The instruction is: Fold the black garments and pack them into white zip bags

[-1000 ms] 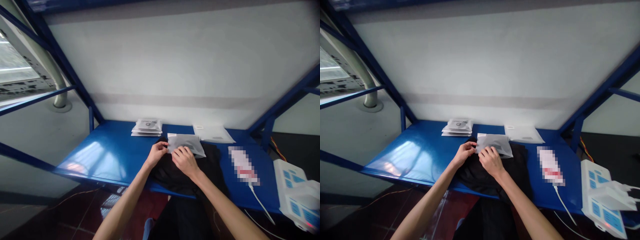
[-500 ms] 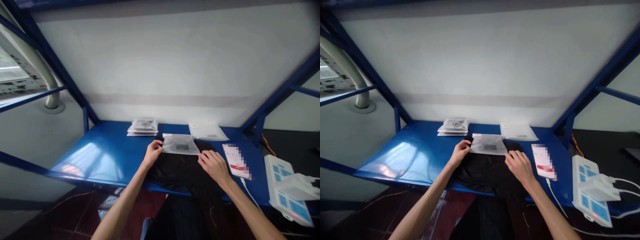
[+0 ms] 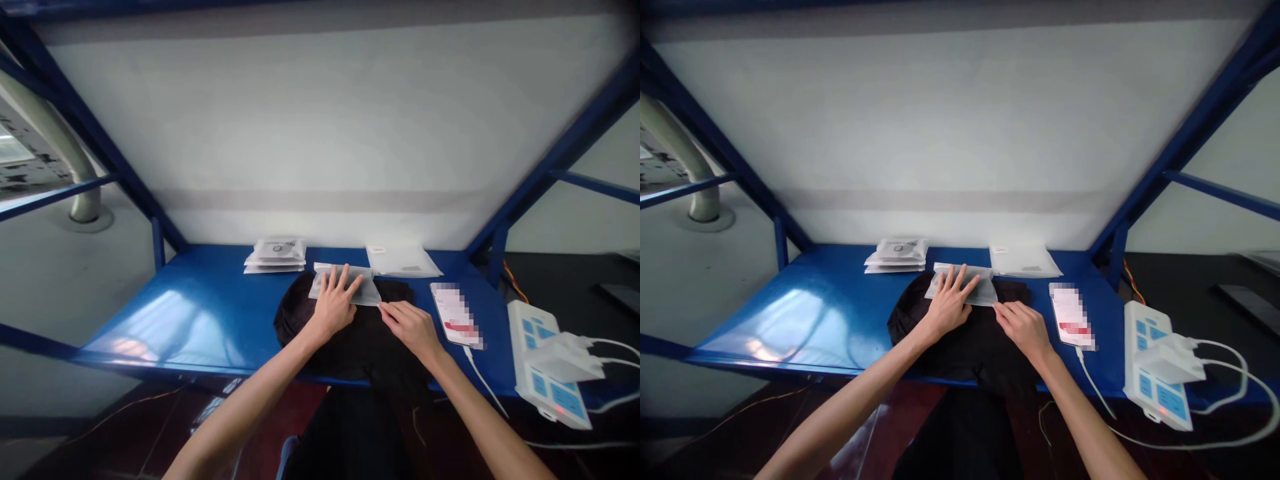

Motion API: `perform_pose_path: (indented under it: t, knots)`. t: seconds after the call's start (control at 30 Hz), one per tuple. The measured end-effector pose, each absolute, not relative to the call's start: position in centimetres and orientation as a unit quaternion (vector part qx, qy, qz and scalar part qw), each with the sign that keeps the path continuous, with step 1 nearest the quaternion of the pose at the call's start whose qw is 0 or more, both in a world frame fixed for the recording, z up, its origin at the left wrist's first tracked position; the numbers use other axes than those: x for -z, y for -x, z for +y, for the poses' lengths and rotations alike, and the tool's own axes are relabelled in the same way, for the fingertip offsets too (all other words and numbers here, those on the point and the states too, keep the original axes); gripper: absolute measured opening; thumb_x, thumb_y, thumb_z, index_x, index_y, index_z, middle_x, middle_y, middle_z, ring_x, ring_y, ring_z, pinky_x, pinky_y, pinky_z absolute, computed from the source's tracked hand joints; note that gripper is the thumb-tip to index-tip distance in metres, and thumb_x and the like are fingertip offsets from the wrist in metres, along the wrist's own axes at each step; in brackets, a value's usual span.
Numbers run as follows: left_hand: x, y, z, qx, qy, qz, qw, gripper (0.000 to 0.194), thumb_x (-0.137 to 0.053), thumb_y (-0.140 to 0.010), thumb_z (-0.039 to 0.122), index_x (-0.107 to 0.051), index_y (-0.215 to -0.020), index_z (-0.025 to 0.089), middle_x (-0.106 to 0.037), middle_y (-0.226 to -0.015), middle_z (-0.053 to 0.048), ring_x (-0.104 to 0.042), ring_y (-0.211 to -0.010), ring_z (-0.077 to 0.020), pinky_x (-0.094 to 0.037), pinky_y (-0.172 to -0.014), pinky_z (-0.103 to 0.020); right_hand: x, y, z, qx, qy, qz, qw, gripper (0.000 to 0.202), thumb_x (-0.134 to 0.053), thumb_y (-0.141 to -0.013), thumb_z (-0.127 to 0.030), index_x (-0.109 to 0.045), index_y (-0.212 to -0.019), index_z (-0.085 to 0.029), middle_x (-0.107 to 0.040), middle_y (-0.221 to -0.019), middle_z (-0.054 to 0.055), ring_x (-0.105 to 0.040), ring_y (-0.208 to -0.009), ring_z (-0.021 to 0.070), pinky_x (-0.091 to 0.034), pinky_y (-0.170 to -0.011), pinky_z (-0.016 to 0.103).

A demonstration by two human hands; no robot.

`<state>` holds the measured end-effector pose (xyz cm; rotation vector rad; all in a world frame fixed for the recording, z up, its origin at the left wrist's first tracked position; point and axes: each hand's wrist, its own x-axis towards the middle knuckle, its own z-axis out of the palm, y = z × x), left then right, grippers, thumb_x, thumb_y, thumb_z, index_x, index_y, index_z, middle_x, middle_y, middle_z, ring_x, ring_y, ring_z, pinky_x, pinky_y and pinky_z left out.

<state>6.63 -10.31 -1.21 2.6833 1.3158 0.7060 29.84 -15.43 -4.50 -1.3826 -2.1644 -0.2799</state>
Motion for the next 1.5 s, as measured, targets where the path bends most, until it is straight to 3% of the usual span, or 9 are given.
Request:
perform_pose_path:
  t: [0.2,0.33,0.57,0.67,0.77,1.0,1.2,1.3,1.5]
  knots:
    - [1.8,-6.7,-8.8,-0.215,-0.865,0.452,0.035,0.067,-0.050,-0.090,0.010,-0.046,-0.152,0.034,-0.042,-0.159,-0.009,-0.030,-0.148,-0.0400,-0.019,-0.118,-0.068,4.5,-29.5,-14.8,0.079,0.563,-0.756,0.325,0.040,-0.048,-0.099,-0.036,-0.064,-0.133,-0.019,-0.072,-0.124,0.011,-0.065,-0.115,0.0266,-0.050,-0.101,0.042]
    - [-1.9,-4.0,-8.0,-0.277,-0.847,0.454,0.016,0.075,-0.041,-0.090,0.003,-0.039,-0.155,0.040,-0.037,-0.162,-0.002,-0.031,-0.149,-0.0343,-0.016,-0.121,-0.064,5.0,-29.7,-14.3,0.062,0.571,-0.755,0.317,0.039,-0.047,-0.099,-0.036,-0.066,-0.129,-0.020,-0.067,-0.133,0.010,-0.061,-0.122,0.0262,-0.050,-0.105,0.043]
    - [-6.0,4.7,-1.6,-0.274,-0.778,0.555,-0.108,0.075,-0.038,-0.090,0.001,-0.037,-0.157,0.035,-0.029,-0.166,0.001,-0.021,-0.153,-0.0323,-0.011,-0.122,-0.062,5.5,-29.9,-14.2,0.049,0.569,-0.755,0.322,0.035,-0.048,-0.098,-0.034,-0.072,-0.120,-0.021,-0.069,-0.131,0.009,-0.060,-0.120,0.0268,-0.049,-0.104,0.045]
    - [-3.6,7.8,0.4,-0.215,-0.784,0.576,-0.084,0.066,-0.040,-0.093,0.009,-0.044,-0.154,0.034,-0.031,-0.165,-0.003,-0.021,-0.152,-0.0369,-0.013,-0.119,-0.066,5.5,-29.9,-14.1,0.046,0.567,-0.755,0.325,0.035,-0.048,-0.098,-0.034,-0.073,-0.118,-0.021,-0.070,-0.130,0.009,-0.061,-0.119,0.0266,-0.049,-0.104,0.045]
    - [-0.7,9.3,0.8,-0.175,-0.800,0.571,-0.050,0.055,-0.047,-0.098,0.029,-0.045,-0.153,0.031,-0.034,-0.164,-0.006,-0.020,-0.151,-0.0400,-0.016,-0.118,-0.066,5.4,-29.9,-14.1,0.044,0.566,-0.758,0.322,0.035,-0.047,-0.098,-0.034,-0.073,-0.117,-0.020,-0.070,-0.129,0.010,-0.061,-0.119,0.0266,-0.049,-0.104,0.044]
    - [0.0,10.0,1.2,-0.153,-0.799,0.582,-0.003,0.064,-0.048,-0.097,0.061,-0.042,-0.154,0.033,-0.029,-0.166,-0.006,-0.016,-0.153,-0.0411,-0.019,-0.118,-0.065,5.5,-30.0,-14.1,0.039,0.572,-0.760,0.307,0.035,-0.048,-0.099,-0.032,-0.073,-0.118,-0.019,-0.069,-0.131,0.009,-0.060,-0.120,0.0277,-0.050,-0.104,0.046]
    - [-2.3,6.8,-1.9,-0.147,-0.815,0.559,-0.046,0.076,-0.053,-0.094,0.061,-0.033,-0.159,0.029,-0.022,-0.168,-0.008,-0.008,-0.154,-0.0443,-0.007,-0.121,-0.068,5.7,-30.1,-13.8,0.041,0.567,-0.762,0.312,0.033,-0.050,-0.098,-0.032,-0.074,-0.117,-0.021,-0.070,-0.129,0.009,-0.062,-0.117,0.0287,-0.051,-0.102,0.047]
    - [-1.5,3.8,-6.0,-0.139,-0.884,0.447,0.008,0.065,-0.040,-0.101,0.061,-0.030,-0.160,0.035,-0.020,-0.169,-0.002,-0.012,-0.156,-0.0369,-0.010,-0.124,-0.061,5.5,-30.1,-13.7,0.034,0.568,-0.766,0.300,0.035,-0.049,-0.099,-0.033,-0.073,-0.120,-0.022,-0.068,-0.133,0.008,-0.060,-0.122,0.0292,-0.051,-0.103,0.048]
    - [2.0,1.7,-9.9,-0.087,-0.897,0.422,0.095,0.068,-0.037,-0.100,0.067,-0.028,-0.160,0.036,-0.022,-0.167,-0.004,-0.015,-0.155,-0.0387,-0.015,-0.122,-0.064,5.1,-30.2,-13.8,-0.009,0.570,-0.789,0.228,0.044,-0.046,-0.101,-0.044,-0.062,-0.139,-0.029,-0.053,-0.151,0.007,-0.041,-0.145,0.0325,-0.040,-0.113,0.057]
